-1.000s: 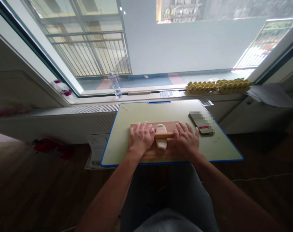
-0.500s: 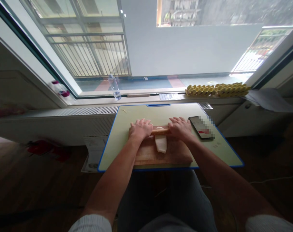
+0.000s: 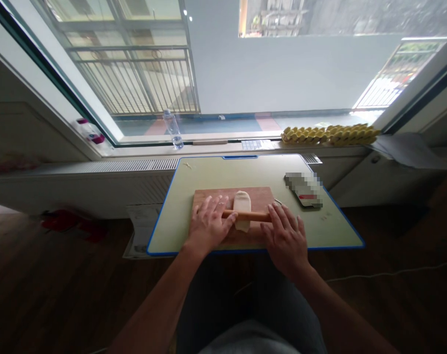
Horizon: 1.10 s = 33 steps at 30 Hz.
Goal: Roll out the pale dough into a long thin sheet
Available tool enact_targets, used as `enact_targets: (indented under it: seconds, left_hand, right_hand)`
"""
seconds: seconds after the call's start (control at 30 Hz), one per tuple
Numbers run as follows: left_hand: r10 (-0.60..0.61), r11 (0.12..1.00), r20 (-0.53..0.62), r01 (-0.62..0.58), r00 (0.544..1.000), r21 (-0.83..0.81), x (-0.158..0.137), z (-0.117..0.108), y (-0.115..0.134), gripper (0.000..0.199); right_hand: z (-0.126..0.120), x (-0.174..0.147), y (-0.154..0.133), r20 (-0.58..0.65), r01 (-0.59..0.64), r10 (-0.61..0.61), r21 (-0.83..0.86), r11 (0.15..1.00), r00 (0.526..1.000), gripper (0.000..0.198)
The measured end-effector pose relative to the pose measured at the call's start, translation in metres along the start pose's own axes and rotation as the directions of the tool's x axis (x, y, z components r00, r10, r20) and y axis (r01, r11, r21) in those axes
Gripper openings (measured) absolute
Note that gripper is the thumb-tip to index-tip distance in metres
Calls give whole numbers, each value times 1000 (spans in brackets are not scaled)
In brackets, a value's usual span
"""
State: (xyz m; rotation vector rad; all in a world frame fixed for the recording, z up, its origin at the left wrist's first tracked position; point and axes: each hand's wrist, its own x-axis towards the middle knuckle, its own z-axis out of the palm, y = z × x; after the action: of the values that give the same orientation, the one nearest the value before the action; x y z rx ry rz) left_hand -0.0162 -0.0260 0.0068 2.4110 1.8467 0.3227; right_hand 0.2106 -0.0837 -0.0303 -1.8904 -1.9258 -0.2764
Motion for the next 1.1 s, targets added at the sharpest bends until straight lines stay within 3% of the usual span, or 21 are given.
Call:
enact_targets:
  seconds: [0.13, 0.3, 0.57, 0.8, 0.93, 1.1]
  left_hand:
    - [36, 999, 73, -36, 997, 3, -1, -8, -4, 84]
    - [30, 999, 109, -33, 994, 25, 9, -11, 1, 78]
    - [-55, 997, 73, 58, 996, -45, 2, -11, 19, 71]
    - [-38, 989, 56, 45, 998, -138, 13, -12, 14, 62]
    - [-105, 992, 3, 105, 994, -69, 23, -1, 13, 57]
    - [-130, 992, -84, 129, 988, -12, 35, 9, 14, 54]
  right_hand:
    - [5, 2, 4, 25, -3, 2, 39, 999, 1000, 55]
    - [9, 32, 17, 126, 19, -31, 96, 995, 992, 53]
    - [-5, 71, 17, 176, 89, -115, 151, 985, 978, 39]
    - [-6, 93, 9, 256, 92, -105, 62, 994, 961, 42]
    - [-5, 91, 6, 250, 165, -152, -30, 986, 956, 41]
    - [4, 89, 6, 260, 140, -110, -103, 985, 959, 50]
